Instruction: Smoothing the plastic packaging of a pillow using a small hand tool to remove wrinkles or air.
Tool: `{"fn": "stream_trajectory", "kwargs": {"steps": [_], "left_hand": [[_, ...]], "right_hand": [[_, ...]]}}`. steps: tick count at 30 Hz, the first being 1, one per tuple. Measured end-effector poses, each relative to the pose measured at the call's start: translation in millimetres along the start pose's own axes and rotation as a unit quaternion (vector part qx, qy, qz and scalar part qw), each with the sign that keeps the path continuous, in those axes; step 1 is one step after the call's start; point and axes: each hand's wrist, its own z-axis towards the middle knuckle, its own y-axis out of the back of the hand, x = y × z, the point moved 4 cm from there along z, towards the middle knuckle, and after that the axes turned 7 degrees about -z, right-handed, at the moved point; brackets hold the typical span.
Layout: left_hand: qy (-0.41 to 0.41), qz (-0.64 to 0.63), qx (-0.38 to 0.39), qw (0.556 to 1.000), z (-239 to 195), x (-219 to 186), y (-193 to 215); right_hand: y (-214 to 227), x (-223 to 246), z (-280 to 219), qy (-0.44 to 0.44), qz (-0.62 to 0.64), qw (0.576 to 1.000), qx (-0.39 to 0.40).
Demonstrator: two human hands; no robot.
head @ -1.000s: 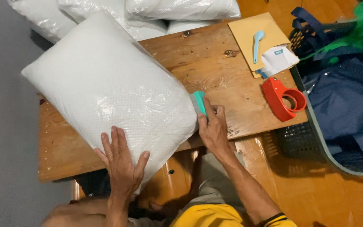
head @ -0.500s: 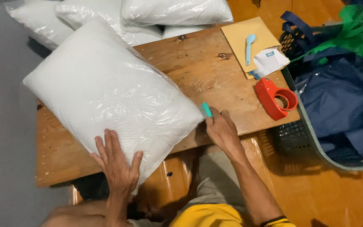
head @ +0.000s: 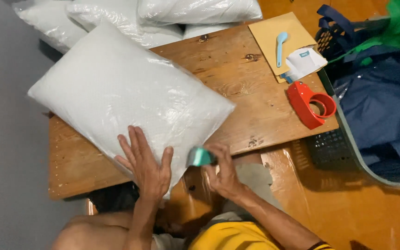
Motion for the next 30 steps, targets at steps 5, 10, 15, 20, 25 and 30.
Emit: {"fn": "stream_trajectory", "kwargs": {"steps": [5,10,15,20,25,30], "left_hand": [[0.042,-0.001,0.093,0.995,23.0,-49.9,3.4],[0.119,0.069,0.275,0.952,46.9,-65.2,32.2],[0.151,0.079,0.352,0.921,63.4,-32.2,42.1],[0.129,0.165,0.398,0.893,90.3,-46.8,78.0],[0.071,-0.028,0.368,0.927,104.5,-31.5,71.2],[0.117,-0.003,0.415,0.902,111.3,-21.3,62.8]], "right_hand": [[59.6,-32.9,71.4,-0.119,0.028,0.975,-0.185],[13.6,-8.7,49.2,-0.062,0.001,0.998,0.01],[-1.7,83.7,2.5,0.101,0.03,0.981,0.161],[39.7,35.8,60.2,0.05,0.003,0.999,0.013],[33.8,0.5,100.1,-0.079,-0.135,0.988,-0.001],[-8.4,115.7,34.6,0.19,-0.084,0.936,0.285]]}}
